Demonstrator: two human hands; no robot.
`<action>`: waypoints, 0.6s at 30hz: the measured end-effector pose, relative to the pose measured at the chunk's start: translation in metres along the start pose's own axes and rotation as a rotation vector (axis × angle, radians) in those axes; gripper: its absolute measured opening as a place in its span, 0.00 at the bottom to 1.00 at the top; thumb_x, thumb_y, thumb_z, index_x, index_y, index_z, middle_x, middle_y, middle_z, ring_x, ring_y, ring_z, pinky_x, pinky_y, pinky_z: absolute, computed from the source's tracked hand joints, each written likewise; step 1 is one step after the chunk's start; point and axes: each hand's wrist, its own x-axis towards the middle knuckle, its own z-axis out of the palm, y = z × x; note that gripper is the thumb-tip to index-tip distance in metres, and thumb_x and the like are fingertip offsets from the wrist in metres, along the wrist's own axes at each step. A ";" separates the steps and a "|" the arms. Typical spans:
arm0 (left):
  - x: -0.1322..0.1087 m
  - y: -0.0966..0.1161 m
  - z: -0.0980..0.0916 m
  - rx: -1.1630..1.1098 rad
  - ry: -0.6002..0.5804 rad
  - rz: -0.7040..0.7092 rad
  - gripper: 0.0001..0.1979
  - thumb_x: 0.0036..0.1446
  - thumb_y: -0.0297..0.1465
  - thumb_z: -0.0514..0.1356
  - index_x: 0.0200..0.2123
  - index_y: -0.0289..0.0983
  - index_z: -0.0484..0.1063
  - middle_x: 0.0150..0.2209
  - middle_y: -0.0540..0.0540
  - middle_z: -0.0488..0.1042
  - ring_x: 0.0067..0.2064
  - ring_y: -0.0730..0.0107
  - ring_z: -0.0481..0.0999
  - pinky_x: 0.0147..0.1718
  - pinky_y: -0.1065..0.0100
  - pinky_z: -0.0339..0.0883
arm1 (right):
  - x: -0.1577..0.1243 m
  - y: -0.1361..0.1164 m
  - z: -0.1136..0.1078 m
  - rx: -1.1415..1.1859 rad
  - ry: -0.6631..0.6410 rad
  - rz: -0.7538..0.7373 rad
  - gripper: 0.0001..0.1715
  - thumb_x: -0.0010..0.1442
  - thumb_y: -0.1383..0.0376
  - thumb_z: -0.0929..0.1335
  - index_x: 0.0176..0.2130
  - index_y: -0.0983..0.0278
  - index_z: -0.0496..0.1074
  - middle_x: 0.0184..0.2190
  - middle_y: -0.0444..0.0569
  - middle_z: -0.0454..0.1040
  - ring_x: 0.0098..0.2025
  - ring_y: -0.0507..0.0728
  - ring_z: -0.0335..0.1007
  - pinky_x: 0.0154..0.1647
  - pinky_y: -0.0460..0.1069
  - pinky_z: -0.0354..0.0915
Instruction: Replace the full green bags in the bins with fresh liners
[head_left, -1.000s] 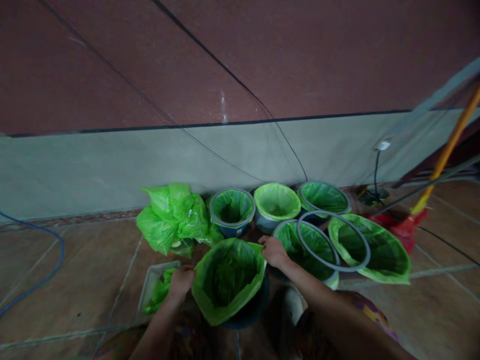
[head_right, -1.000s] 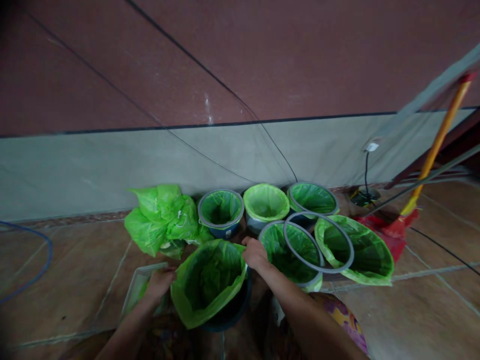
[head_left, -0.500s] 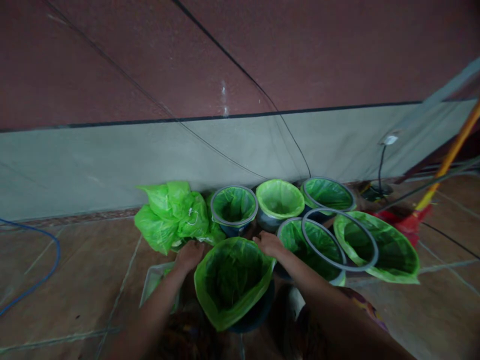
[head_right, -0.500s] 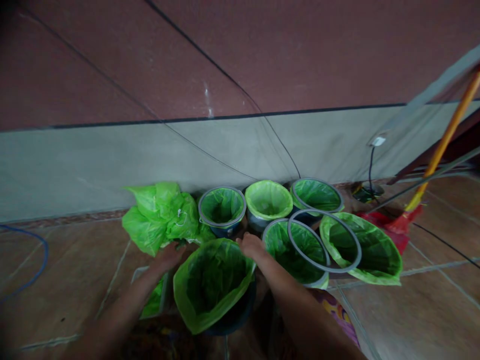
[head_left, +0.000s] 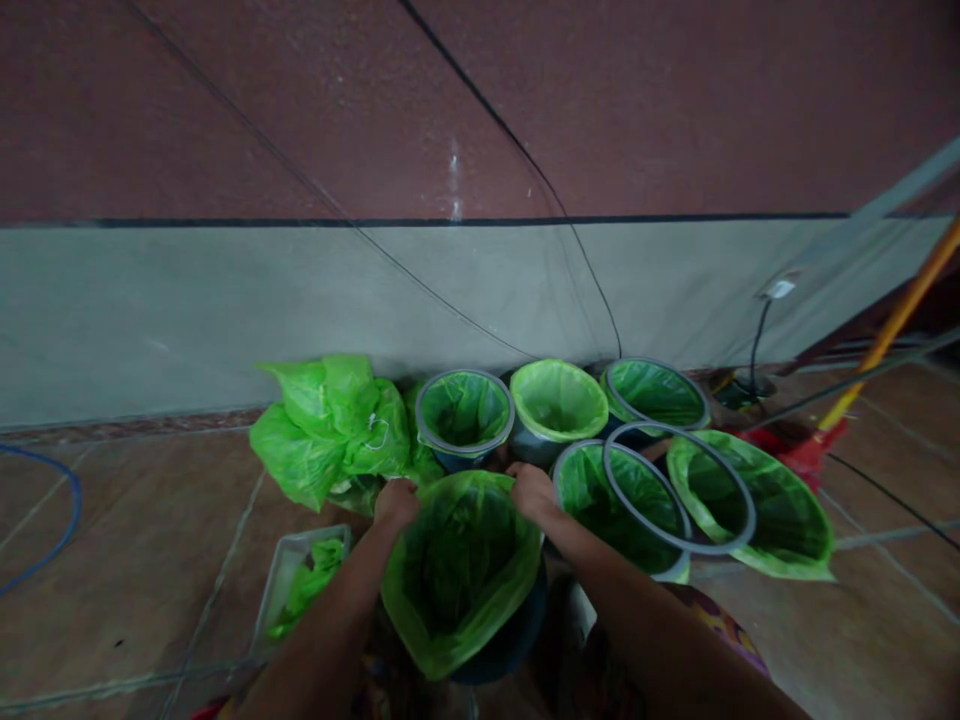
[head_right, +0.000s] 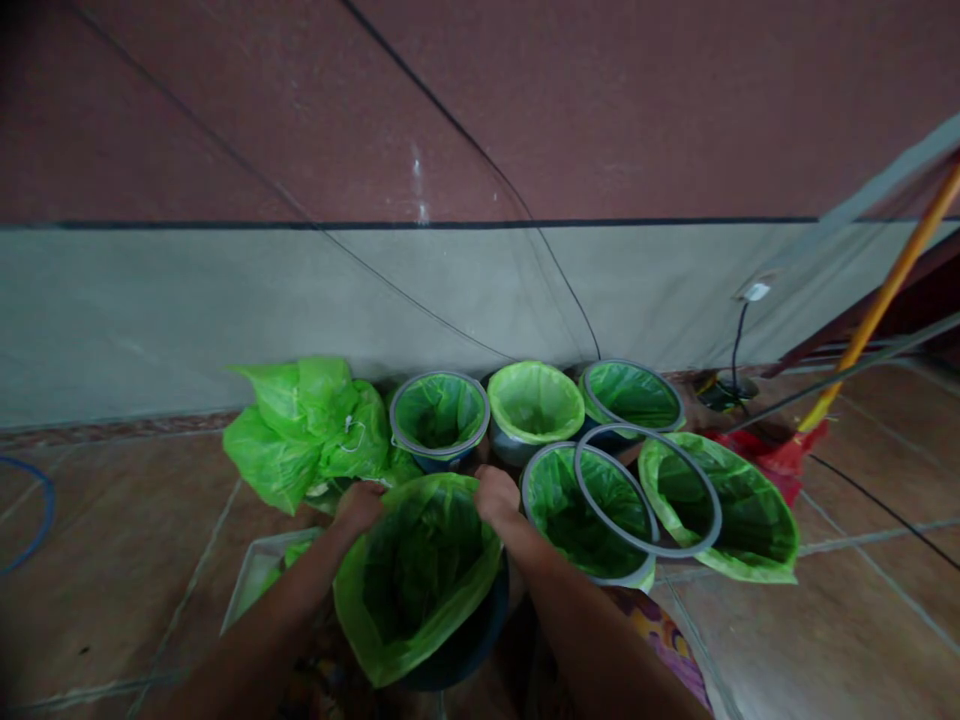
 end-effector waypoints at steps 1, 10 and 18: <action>0.000 0.002 -0.004 0.005 0.017 0.007 0.13 0.50 0.21 0.57 0.34 0.36 0.80 0.35 0.42 0.83 0.39 0.62 0.80 0.38 0.69 0.69 | 0.000 0.000 -0.003 0.022 0.028 -0.006 0.21 0.55 0.76 0.65 0.45 0.63 0.79 0.44 0.55 0.81 0.49 0.61 0.76 0.46 0.48 0.67; -0.026 0.012 -0.027 0.089 0.138 0.081 0.20 0.51 0.20 0.54 0.43 0.36 0.80 0.40 0.44 0.82 0.43 0.64 0.80 0.41 0.70 0.68 | -0.010 0.027 -0.038 0.100 0.137 -0.034 0.25 0.53 0.76 0.64 0.46 0.61 0.79 0.45 0.49 0.81 0.50 0.59 0.75 0.49 0.48 0.66; -0.056 0.001 -0.032 0.140 0.307 0.095 0.19 0.57 0.25 0.55 0.52 0.34 0.73 0.49 0.38 0.76 0.50 0.60 0.77 0.50 0.65 0.67 | -0.019 0.035 -0.045 0.067 0.010 -0.219 0.28 0.57 0.69 0.69 0.58 0.66 0.71 0.54 0.55 0.75 0.56 0.61 0.71 0.57 0.50 0.62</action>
